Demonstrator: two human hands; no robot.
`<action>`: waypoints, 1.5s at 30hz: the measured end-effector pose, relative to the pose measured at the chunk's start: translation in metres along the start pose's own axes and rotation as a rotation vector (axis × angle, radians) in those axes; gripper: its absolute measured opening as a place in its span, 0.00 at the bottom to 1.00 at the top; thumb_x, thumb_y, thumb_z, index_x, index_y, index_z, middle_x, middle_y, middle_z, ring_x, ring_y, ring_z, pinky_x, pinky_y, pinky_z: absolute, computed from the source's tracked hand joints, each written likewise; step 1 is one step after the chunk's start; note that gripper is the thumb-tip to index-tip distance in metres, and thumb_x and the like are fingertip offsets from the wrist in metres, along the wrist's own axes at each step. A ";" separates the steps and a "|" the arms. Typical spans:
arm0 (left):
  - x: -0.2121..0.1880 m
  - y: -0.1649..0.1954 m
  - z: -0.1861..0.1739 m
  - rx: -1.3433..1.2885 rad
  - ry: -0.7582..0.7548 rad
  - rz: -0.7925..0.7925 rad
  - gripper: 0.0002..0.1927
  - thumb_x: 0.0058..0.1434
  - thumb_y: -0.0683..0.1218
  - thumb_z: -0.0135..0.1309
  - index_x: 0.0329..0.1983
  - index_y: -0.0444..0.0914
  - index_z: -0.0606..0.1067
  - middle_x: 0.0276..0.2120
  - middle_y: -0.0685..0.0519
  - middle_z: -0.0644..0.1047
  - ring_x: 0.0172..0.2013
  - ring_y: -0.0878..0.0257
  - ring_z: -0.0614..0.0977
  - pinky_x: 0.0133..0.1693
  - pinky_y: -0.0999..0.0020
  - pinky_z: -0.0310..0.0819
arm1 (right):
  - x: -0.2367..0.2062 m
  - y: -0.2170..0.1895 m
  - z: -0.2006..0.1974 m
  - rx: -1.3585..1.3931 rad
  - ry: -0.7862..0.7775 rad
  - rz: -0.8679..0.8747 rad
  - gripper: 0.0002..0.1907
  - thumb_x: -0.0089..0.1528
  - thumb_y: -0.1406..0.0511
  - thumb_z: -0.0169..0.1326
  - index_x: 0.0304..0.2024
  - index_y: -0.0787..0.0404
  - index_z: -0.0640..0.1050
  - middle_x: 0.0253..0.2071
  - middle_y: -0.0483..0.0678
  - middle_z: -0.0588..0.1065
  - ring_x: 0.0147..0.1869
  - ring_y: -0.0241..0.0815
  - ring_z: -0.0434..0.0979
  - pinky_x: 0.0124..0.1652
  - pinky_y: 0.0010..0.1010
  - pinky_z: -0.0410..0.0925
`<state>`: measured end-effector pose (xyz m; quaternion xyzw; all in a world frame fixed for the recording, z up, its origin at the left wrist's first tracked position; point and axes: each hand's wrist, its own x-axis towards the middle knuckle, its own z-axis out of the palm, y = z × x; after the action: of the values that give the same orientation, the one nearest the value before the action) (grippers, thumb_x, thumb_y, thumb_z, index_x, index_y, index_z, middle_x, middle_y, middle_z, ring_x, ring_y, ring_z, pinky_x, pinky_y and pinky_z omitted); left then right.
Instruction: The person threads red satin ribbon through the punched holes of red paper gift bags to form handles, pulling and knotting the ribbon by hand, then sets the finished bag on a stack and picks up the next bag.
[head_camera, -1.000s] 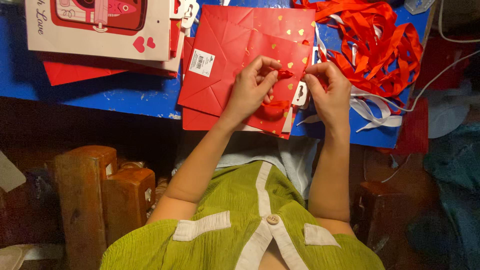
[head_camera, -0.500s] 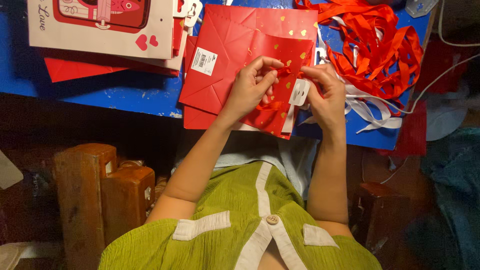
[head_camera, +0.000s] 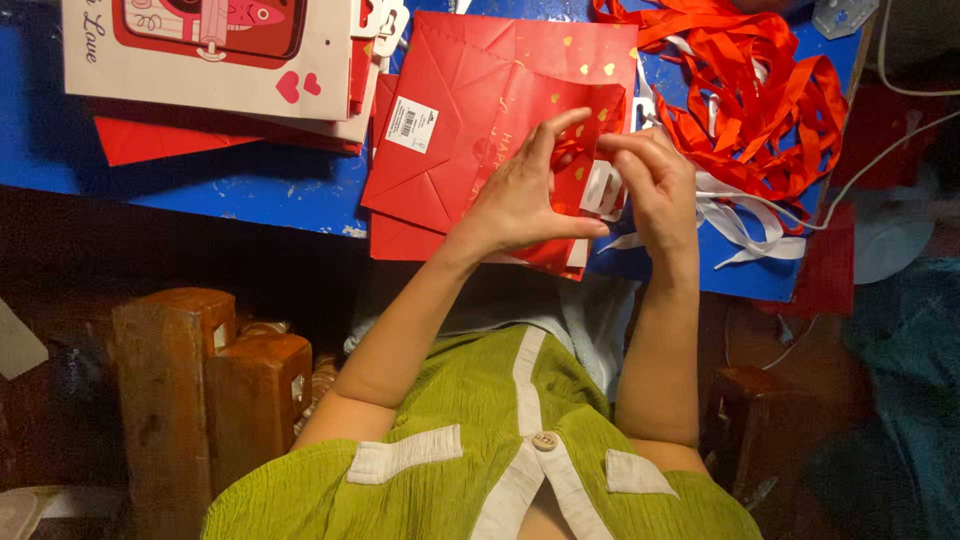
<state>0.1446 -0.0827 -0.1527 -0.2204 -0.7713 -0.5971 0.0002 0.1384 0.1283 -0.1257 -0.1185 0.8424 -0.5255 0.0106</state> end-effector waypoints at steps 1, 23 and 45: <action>-0.001 0.000 0.002 0.022 0.005 -0.031 0.58 0.48 0.58 0.75 0.75 0.44 0.52 0.65 0.43 0.67 0.62 0.48 0.75 0.60 0.54 0.73 | 0.000 0.000 0.002 -0.041 0.017 -0.015 0.11 0.68 0.73 0.52 0.51 0.67 0.81 0.45 0.48 0.77 0.50 0.37 0.76 0.50 0.26 0.68; -0.009 -0.014 0.006 -0.085 0.020 -0.098 0.51 0.54 0.51 0.73 0.75 0.46 0.56 0.59 0.47 0.70 0.58 0.54 0.78 0.54 0.62 0.80 | -0.016 0.000 0.042 -0.319 0.395 -0.162 0.15 0.63 0.75 0.57 0.53 0.63 0.77 0.49 0.52 0.73 0.58 0.50 0.73 0.58 0.38 0.68; -0.017 -0.009 0.011 -0.120 0.152 0.002 0.57 0.52 0.44 0.74 0.77 0.43 0.50 0.63 0.47 0.65 0.54 0.57 0.76 0.56 0.66 0.79 | -0.016 0.019 0.046 0.008 0.510 -0.111 0.09 0.69 0.74 0.54 0.52 0.63 0.77 0.54 0.51 0.67 0.55 0.44 0.71 0.55 0.31 0.68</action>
<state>0.1597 -0.0797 -0.1689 -0.1748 -0.7318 -0.6571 0.0464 0.1573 0.0988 -0.1645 -0.0278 0.8081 -0.5413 -0.2306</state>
